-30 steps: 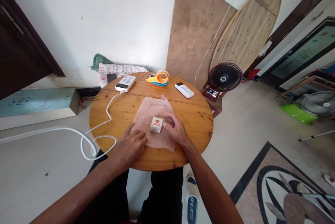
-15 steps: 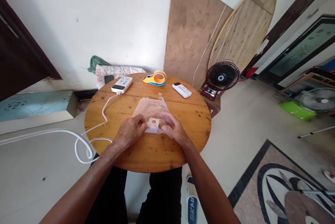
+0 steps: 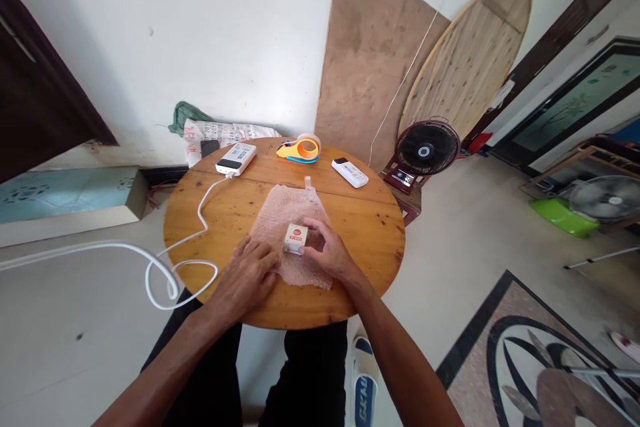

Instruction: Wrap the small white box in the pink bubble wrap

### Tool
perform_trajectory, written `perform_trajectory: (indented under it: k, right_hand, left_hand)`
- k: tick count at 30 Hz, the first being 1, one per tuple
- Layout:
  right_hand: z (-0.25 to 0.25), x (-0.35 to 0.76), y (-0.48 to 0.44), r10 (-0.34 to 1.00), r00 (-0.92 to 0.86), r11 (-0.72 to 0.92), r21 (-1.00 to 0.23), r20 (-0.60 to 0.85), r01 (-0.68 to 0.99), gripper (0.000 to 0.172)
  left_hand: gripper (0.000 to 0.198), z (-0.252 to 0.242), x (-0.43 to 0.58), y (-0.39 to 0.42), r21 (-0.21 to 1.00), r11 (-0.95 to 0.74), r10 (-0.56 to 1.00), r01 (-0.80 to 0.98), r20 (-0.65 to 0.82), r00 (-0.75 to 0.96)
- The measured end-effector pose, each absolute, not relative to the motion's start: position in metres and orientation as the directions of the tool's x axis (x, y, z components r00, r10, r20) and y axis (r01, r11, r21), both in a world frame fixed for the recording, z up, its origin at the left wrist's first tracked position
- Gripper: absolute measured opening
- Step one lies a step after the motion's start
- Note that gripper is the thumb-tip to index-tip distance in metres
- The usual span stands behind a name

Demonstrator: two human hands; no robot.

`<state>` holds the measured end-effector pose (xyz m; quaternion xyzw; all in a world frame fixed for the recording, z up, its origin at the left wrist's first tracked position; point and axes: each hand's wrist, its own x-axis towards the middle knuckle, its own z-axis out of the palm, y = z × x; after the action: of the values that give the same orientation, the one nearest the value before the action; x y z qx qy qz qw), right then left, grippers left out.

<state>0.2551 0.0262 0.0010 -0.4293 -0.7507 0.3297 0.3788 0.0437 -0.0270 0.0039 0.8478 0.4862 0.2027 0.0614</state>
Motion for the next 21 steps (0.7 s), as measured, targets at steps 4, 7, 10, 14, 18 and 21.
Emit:
perform_trajectory:
  k: [4,7,10,14,18,21]
  right_hand:
    - [-0.005,0.253,0.029,0.887,-0.296,0.457,-0.763,0.355,0.457,0.043]
    - [-0.008,0.253,0.032,0.894,-0.295,0.441,-0.78,0.337,0.444,0.044]
    - [-0.009,0.253,0.033,0.901,-0.305,0.417,-0.805,0.307,0.422,0.045]
    - [-0.006,0.254,0.031,0.915,-0.284,0.381,-0.847,0.287,0.37,0.05]
    - [0.002,0.263,0.028,0.929,-0.252,0.312,-0.94,0.271,0.14,0.043]
    - [0.008,0.269,0.027,0.92,-0.266,0.295,-0.956,0.287,-0.013,0.05]
  left_hand:
    - [0.016,0.005,0.042,-0.027,0.333,-0.53,0.844,0.78,0.296,0.447]
    - [0.016,0.006,0.04,-0.027,0.357,-0.529,0.845,0.77,0.307,0.438]
    - [0.013,0.004,0.039,-0.026,0.366,-0.531,0.843,0.764,0.323,0.431]
    - [0.008,0.007,0.04,-0.02,0.399,-0.546,0.831,0.737,0.371,0.415]
    - [0.009,0.021,0.047,-0.002,0.465,-0.497,0.859,0.733,0.383,0.34]
    - [0.015,0.028,0.055,0.016,0.519,-0.416,0.903,0.747,0.331,0.273]
